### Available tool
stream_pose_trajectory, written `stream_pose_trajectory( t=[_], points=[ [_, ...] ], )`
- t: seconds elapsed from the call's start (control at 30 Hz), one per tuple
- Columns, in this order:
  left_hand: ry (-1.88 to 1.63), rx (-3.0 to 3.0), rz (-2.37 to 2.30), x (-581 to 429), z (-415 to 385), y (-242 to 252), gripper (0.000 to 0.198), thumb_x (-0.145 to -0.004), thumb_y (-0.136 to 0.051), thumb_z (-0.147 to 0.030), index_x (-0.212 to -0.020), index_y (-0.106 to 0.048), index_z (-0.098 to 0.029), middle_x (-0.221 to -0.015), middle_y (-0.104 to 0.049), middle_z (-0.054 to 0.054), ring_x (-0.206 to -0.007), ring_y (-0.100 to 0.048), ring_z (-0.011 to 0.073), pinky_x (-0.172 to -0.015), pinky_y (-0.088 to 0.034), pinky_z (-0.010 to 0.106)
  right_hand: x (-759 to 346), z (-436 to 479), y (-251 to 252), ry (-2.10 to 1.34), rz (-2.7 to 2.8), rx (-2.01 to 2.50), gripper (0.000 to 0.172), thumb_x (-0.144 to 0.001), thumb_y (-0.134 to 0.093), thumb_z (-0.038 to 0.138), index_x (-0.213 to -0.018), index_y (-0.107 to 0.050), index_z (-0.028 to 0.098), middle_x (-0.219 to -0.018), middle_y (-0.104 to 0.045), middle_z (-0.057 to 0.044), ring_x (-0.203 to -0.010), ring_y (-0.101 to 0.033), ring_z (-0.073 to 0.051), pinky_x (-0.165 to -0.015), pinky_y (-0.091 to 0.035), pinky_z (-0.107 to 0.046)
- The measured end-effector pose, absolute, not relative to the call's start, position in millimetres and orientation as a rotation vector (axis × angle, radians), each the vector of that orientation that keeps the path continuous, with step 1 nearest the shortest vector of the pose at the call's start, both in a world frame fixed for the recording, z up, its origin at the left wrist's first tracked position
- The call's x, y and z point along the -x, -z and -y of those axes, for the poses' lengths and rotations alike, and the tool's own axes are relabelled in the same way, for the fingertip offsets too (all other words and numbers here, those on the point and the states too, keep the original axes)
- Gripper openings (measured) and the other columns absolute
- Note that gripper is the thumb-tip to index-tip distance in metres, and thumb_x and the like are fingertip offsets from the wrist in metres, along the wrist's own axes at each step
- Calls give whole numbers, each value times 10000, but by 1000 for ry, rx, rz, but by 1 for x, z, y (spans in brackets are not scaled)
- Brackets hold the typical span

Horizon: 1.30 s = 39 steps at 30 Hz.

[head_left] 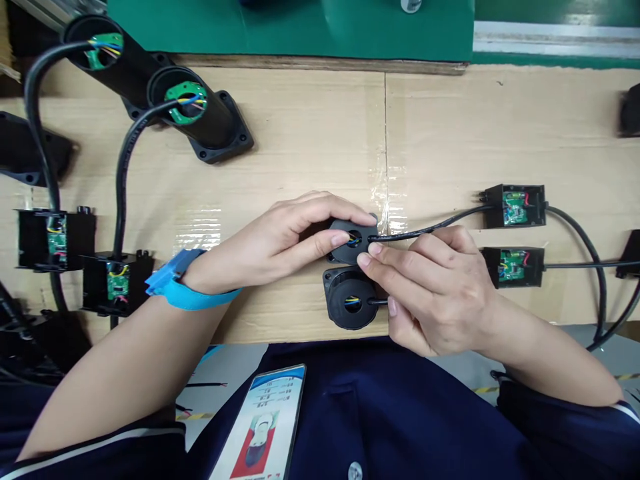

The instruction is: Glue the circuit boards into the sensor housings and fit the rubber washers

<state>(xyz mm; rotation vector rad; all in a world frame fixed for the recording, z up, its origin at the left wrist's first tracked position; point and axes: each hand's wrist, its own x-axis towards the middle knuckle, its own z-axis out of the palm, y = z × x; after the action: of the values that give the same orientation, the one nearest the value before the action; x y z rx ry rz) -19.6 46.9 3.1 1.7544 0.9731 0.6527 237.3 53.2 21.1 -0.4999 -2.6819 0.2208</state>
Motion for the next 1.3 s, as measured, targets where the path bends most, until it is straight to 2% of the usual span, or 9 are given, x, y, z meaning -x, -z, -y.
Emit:
stream_pose_trajectory(
  t=[0.13, 0.23, 0.3, 0.43, 0.63, 0.8, 0.93, 1.13, 1.3],
  points=[
    [-656, -1956, -1004, 22, -49, 1, 312, -1033, -524, -299, -1305, -675, -316, -1388, -670, 15, -1381, -543, 228, -1209, -392, 444, -235, -52, -21, -209, 2664, 504, 352, -915, -532, 257, -1198, -657, 88, -1120, -763, -96, -871, -641, -239, -660, -408, -421],
    [-579, -1992, -1007, 26, -50, 2, 361, -1038, -524, -318, -1388, -612, -328, -1485, -600, -5, -1484, -427, 241, -1263, -294, 472, -236, -52, -21, -211, 2674, 492, 371, -914, -540, 275, -1206, -648, 73, -1113, -760, -103, -857, -636, -234, -657, -401, -418],
    [-550, -1958, -965, 29, -50, 2, 432, -1040, -528, -318, -1471, -520, -329, -1515, -572, -4, -1516, -380, 239, -1272, -279, 465, -236, -51, -21, -215, 2679, 491, 393, -902, -553, 273, -1217, -647, 59, -1118, -755, -112, -865, -637, -237, -645, -384, -413],
    [-608, -1807, -923, 29, -48, -1, 536, -1031, -526, -278, -1543, -373, -310, -1500, -579, 46, -1456, -471, 232, -1241, -349, 440, -234, -48, -22, -179, 2674, 519, 413, -881, -552, 288, -1196, -675, 51, -1124, -756, -110, -826, -606, -222, -640, -364, -408],
    [-688, -1556, -1079, 14, -44, 0, 392, -1031, -515, -306, -1420, -489, -262, -1424, -608, 98, -1354, -568, 274, -1174, -420, 472, -230, -44, -21, -174, 2650, 544, 399, -881, -535, 296, -1139, -715, 50, -1082, -758, -103, -823, -588, -201, -659, -379, -375],
    [-610, -1477, -1071, 1, -56, -3, 322, -1019, -546, -314, -1338, -547, -273, -1412, -582, 82, -1286, -603, 260, -1171, -403, 470, -230, -44, -20, -213, 2618, 538, 391, -876, -547, 300, -1109, -732, 47, -1032, -746, -102, -821, -592, -204, -659, -390, -374],
    [-560, -1437, -961, -4, -66, -6, 431, -1012, -538, -252, -1427, -420, -262, -1177, -675, 61, -1277, -589, 229, -1148, -422, 426, -229, -45, -18, -234, 2591, 555, 389, -874, -541, 293, -1118, -733, 59, -1025, -734, -79, -808, -579, -206, -670, -411, -377],
    [-560, -1387, -954, -5, -65, -7, 376, -1021, -526, -247, -1365, -381, -292, -1072, -666, 23, -1176, -613, 196, -1062, -464, 377, -229, -44, -20, -129, 2580, 534, 357, -893, -540, 285, -1071, -761, 69, -1057, -723, -99, -828, -582, -202, -703, -434, -368],
    [-582, -1366, -963, -8, -62, -6, 308, -1022, -518, -228, -1298, -400, -297, -1041, -660, 16, -1122, -632, 189, -929, -513, 332, -233, -46, -24, -41, 2544, 603, 433, -938, -520, 380, -1081, -773, 59, -833, -659, -55, -748, -517, -187, -683, -403, -371]
  ],
)
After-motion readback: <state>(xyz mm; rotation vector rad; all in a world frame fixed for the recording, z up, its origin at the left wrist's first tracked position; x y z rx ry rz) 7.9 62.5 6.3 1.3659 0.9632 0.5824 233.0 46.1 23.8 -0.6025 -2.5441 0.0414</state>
